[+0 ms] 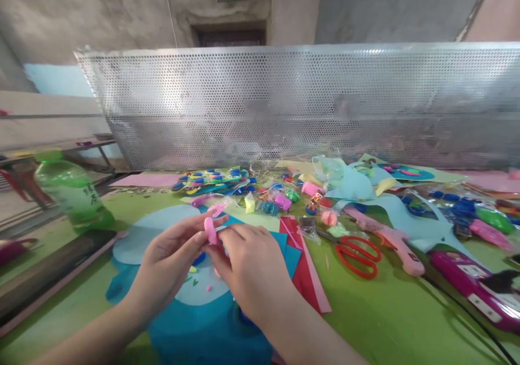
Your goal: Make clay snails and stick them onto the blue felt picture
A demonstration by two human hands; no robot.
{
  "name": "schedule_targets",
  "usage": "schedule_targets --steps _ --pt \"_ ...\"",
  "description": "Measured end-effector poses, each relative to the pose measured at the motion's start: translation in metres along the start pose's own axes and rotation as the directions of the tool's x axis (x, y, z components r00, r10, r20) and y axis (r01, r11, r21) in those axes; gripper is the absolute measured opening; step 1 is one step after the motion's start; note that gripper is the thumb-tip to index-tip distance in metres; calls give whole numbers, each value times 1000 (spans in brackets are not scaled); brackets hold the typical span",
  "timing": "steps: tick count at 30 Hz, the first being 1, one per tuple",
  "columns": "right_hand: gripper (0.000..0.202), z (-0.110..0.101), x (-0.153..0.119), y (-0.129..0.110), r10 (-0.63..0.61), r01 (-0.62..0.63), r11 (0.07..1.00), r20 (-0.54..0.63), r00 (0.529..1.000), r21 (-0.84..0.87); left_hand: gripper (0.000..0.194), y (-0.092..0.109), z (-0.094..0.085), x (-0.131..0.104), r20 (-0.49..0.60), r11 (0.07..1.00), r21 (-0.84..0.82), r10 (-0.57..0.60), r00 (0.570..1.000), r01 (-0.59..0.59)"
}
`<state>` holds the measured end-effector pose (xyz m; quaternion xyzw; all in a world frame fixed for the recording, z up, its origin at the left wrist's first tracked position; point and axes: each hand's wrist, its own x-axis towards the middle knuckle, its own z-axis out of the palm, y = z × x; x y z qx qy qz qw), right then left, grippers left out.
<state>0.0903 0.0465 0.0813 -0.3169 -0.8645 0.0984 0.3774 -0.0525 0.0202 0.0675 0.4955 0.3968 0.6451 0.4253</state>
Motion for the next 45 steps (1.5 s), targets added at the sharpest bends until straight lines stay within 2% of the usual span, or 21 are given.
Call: schedule_targets --steps 6,12,18,23,26,29,33,35,39,45 --pt "19 -2 0 5 -86 97 976 68 994 -196 19 0 -3 7 -27 988 154 -1 1000 5" --pt "18 -4 4 12 7 8 972 65 998 -234 22 6 -4 9 -53 956 294 19 998 -2" --pt "12 -3 5 15 2 22 972 100 995 -232 19 2 -4 12 -59 960 277 -8 998 24" --pt "9 -5 5 12 46 -25 979 98 994 -204 29 -3 -8 15 -41 979 197 -50 998 57" --pt "22 -14 5 20 113 -99 987 106 988 -124 26 -1 -7 16 -77 980 174 -82 994 94" --pt "34 -27 2 39 258 -242 964 164 952 -111 28 1 -5 16 -109 978 124 -157 982 170" --pt "23 -40 -2 66 395 -322 913 338 854 -252 31 -1 -5 18 -46 951 88 -294 955 297" --pt "18 -39 -2 74 417 -334 904 379 826 -267 30 -4 -5 19 -31 939 58 -338 941 339" --pt "24 -26 2 83 405 -318 906 363 839 -278 32 -8 -4 19 -6 928 46 -370 929 369" --pt "13 -4 2 79 434 -336 890 354 828 -307 34 -8 -3 17 9 919 311 -259 966 243"
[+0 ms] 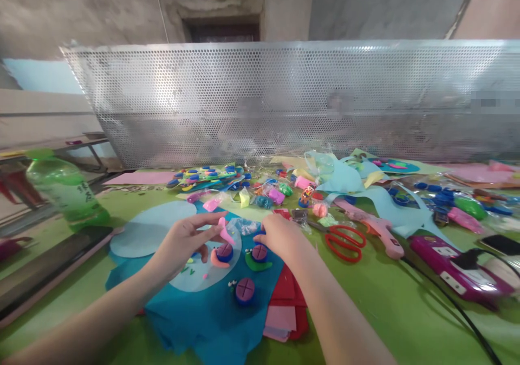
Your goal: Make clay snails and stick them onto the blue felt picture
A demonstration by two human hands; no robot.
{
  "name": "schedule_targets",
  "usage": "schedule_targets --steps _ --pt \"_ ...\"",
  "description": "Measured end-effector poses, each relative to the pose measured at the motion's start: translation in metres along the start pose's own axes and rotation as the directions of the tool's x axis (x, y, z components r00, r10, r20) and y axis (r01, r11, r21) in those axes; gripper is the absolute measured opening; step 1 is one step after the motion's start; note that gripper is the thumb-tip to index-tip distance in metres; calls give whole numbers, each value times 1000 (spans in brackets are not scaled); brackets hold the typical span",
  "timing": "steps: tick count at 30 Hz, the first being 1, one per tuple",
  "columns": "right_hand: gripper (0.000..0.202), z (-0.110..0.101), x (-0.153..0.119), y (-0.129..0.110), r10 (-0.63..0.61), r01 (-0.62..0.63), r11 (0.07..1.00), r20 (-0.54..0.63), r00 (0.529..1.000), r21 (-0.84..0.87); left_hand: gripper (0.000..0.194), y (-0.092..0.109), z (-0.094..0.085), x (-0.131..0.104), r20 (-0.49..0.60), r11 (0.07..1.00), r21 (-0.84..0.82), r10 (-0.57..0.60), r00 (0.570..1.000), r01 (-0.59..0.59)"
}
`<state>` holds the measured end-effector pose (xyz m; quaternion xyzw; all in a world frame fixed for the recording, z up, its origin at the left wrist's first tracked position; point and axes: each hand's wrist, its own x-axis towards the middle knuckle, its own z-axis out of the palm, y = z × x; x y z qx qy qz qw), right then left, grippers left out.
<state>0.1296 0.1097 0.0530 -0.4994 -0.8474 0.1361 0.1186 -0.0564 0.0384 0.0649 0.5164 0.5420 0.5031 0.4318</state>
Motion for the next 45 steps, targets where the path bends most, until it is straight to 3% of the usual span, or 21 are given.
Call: schedule_targets --steps 7,13,18,22,24,29,31,38,45 --pt "15 6 8 3 36 -34 993 -16 999 114 27 0 0 -1 5 997 78 19 1000 -20" --pt "17 -16 4 -4 22 11 944 -96 995 331 24 -3 0 1 44 999 42 30 999 -32" --pt "23 -26 -8 -20 -134 135 674 -60 989 726 21 3 1 -2 -39 993 36 113 993 -112" --pt "24 -22 -11 -25 -138 118 637 -38 990 762 21 4 2 -8 -72 977 23 214 974 -213" --pt "23 -21 -11 -26 -114 96 572 -36 993 814 21 4 1 -11 -91 967 18 256 962 -255" --pt "27 -22 -12 -27 -64 -11 200 24 998 980 22 7 -1 -14 -137 965 9 262 955 -263" --pt "29 -21 -12 -29 -67 -58 93 65 996 994 23 8 -1 -14 -146 967 -8 251 957 -254" --pt "27 -14 -13 -40 -118 -128 39 132 984 991 27 8 1 -14 -131 963 -70 249 960 -259" --pt "27 -11 -13 -40 -120 -112 -11 110 987 994 23 8 0 -16 -88 952 -94 283 955 -290"
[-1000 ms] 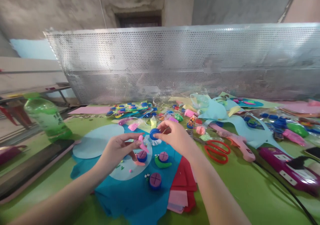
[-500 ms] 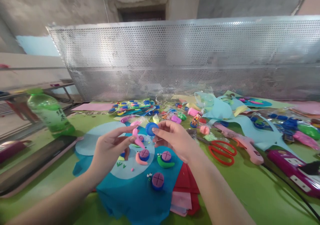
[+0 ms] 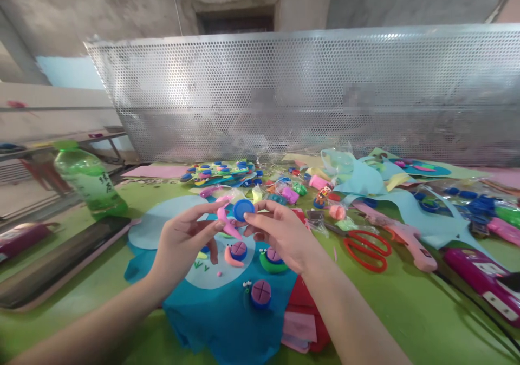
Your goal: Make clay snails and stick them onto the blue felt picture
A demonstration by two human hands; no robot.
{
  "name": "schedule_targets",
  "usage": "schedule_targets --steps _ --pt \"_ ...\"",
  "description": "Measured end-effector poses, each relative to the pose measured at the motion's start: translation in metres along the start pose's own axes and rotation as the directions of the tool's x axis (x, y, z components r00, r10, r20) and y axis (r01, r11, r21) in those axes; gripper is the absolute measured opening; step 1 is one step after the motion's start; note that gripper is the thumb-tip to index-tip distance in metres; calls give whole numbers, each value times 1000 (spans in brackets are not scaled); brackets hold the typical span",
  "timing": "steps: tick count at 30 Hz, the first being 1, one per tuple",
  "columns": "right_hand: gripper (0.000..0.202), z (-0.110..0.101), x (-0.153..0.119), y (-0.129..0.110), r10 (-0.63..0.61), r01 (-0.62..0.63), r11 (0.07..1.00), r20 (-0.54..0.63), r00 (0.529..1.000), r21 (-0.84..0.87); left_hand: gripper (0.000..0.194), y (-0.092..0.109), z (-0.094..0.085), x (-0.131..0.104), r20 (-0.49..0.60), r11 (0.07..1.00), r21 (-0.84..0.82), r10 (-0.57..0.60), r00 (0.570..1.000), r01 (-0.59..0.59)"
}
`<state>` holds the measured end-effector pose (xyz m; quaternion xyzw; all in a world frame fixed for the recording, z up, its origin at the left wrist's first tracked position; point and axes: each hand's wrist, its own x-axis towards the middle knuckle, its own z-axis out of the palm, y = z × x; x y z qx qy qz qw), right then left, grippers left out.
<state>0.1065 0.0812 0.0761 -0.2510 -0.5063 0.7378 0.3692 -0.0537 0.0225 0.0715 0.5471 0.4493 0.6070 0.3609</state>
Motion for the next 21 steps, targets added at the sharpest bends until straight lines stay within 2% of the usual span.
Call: schedule_targets --steps 8,12,16,19,21 --pt "28 3 -1 0 -35 34 999 -26 999 -34 19 -1 -1 -1 48 1000 -27 -10 999 11" --pt "35 3 -2 -2 -67 63 995 -48 997 -82 19 0 -1 -2 34 1000 -8 -16 999 16" --pt "25 2 -1 -1 -60 48 987 -80 995 -151 19 2 0 -1 18 999 40 0 1000 0" --pt "27 3 -1 2 -72 40 975 -140 987 -221 19 3 1 -1 -7 997 69 30 1000 -30" --pt "28 4 -2 3 -86 50 966 -130 988 -254 19 4 1 -1 -17 996 77 43 999 -42"
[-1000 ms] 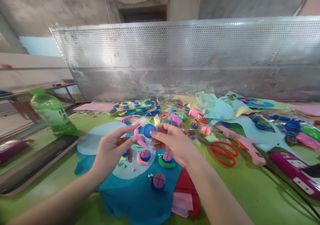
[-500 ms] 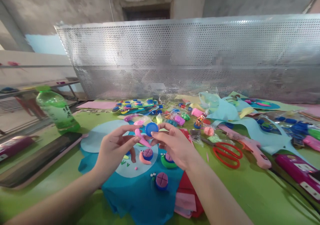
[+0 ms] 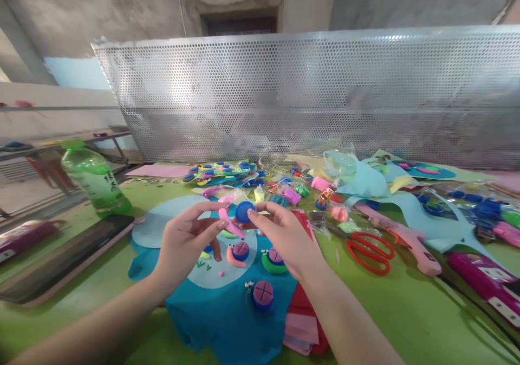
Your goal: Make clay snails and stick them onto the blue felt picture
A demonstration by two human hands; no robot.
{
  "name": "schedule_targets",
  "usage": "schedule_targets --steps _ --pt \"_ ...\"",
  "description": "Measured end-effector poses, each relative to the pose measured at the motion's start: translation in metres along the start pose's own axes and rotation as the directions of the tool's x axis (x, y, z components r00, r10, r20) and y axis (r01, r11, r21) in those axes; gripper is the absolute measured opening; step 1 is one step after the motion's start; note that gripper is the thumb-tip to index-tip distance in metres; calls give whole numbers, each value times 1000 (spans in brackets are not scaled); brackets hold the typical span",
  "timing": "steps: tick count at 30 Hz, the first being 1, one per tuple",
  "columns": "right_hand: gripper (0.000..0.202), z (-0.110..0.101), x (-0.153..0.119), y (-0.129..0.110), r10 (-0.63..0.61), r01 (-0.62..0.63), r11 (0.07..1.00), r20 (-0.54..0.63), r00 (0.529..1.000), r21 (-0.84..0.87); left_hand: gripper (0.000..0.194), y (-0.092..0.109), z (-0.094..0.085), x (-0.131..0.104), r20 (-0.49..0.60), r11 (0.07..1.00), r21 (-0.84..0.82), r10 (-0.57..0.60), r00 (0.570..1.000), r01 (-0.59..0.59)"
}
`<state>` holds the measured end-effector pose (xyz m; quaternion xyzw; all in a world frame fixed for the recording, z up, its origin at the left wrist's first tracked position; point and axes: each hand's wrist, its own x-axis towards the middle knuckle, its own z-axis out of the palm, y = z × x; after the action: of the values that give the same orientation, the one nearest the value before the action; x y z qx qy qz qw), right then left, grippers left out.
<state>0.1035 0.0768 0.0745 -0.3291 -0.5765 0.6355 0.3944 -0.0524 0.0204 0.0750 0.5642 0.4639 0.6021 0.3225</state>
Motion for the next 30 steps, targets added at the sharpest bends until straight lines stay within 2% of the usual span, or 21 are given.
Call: schedule_targets --steps 3,5,10,15,17,20,25,30 --pt "27 2 -2 -1 -25 25 1000 30 999 0 18 1 0 0 -15 1000 -1 15 1000 -15" --pt "27 3 -3 -2 -34 34 999 9 999 6 18 1 0 0 -23 1000 -3 24 999 -24" --pt "26 4 -2 0 -75 76 997 25 997 -8 18 1 0 -1 0 999 -26 24 1000 -24" --pt "33 4 -4 -2 -62 64 995 22 998 -81 17 1 1 -2 -9 999 -21 26 1000 -26" --pt "31 5 -6 -4 -93 98 983 43 995 -153 16 1 1 -2 -13 1000 -16 25 1000 -25" --pt "30 7 -9 -7 -162 184 948 106 981 -260 16 2 1 -1 -32 1000 -10 18 999 -19" --pt "50 13 -13 -5 -286 293 806 94 954 -514 18 1 -1 0 -30 1000 -27 0 1000 -1" --pt "39 16 -15 -3 -370 345 709 92 924 -615 18 1 1 -1 -3 997 -72 -7 1000 7"
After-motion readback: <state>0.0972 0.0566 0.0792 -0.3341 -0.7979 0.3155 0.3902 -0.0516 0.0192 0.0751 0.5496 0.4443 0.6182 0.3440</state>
